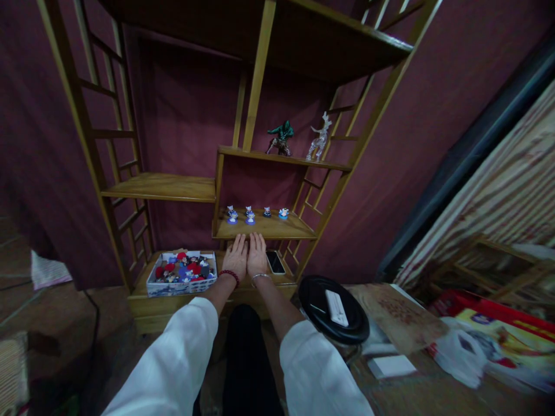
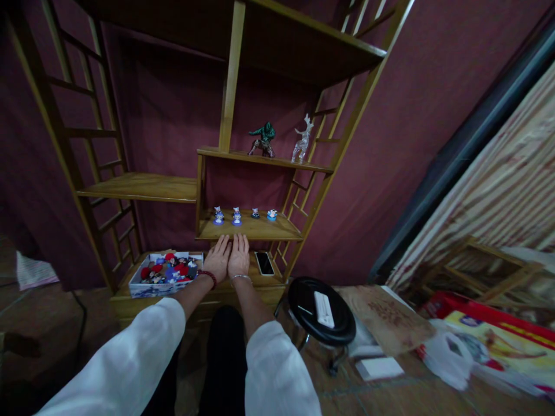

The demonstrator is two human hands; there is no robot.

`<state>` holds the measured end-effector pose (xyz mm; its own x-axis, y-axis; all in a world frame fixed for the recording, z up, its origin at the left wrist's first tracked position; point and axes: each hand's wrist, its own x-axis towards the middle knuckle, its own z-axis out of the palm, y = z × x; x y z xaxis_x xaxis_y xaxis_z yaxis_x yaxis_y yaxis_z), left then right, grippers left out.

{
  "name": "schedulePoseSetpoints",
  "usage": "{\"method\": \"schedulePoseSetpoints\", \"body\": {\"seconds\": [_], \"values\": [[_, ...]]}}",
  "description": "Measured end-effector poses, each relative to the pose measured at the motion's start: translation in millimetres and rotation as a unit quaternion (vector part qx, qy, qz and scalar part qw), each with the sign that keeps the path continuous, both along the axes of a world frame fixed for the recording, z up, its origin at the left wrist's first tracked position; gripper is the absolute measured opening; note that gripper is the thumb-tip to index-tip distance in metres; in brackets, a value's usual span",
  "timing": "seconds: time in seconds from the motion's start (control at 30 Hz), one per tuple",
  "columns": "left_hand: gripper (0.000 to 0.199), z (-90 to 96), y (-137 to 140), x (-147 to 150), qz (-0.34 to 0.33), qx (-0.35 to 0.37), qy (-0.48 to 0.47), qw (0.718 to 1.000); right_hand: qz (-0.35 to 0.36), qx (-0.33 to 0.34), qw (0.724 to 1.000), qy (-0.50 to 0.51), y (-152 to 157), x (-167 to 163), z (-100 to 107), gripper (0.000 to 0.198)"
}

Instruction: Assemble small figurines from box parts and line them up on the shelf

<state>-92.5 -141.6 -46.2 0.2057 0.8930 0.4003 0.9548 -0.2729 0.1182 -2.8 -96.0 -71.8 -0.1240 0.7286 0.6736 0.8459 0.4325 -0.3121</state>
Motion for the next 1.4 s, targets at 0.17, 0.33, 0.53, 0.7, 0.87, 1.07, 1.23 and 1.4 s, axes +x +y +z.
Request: {"method": "schedulePoseSetpoints", "body": {"seconds": [0.17, 0.33, 0.53, 0.7, 0.87, 1.07, 1.23, 1.4], "values": [[0.039, -8.0, 4, -6, -0.030, 0.007, -0.027, 0.999, -0.012, 0.022, 1.000, 0.012, 5, -4, -9, 0.050], [0.042, -17.1, 7, -14, -0.055, 0.040, -0.044, 0.997, -0.014, 0.040, 0.999, 0.003, 5, -11, -16, 0.050], [0.036, -46.6, 3, -31, -0.073, 0.020, -0.044, 0.996, 0.004, 0.021, 1.000, -0.012, -17, -25, -33, 0.052], [0.040, -80.9, -5, -54, -0.062, -0.020, -0.041, 0.997, 0.045, -0.052, 0.998, -0.012, -33, -47, -60, 0.051], [0.043, -98.5, -12, -78, -0.004, -0.072, -0.017, 0.997, 0.072, -0.086, 0.994, -0.006, -37, -70, -76, 0.041], [0.040, -115.2, -11, -102, 0.096, -0.139, -0.007, 0.986, 0.058, -0.090, 0.994, -0.008, -50, -86, -86, 0.052], [0.035, -130.1, -13, -118, 0.119, -0.192, 0.006, 0.974, 0.155, -0.151, 0.975, -0.043, -64, -102, -114, 0.053], [0.033, -130.9, -14, -131, 0.084, -0.199, 0.008, 0.976, 0.169, -0.212, 0.961, -0.061, -47, -116, -123, 0.045]]}}
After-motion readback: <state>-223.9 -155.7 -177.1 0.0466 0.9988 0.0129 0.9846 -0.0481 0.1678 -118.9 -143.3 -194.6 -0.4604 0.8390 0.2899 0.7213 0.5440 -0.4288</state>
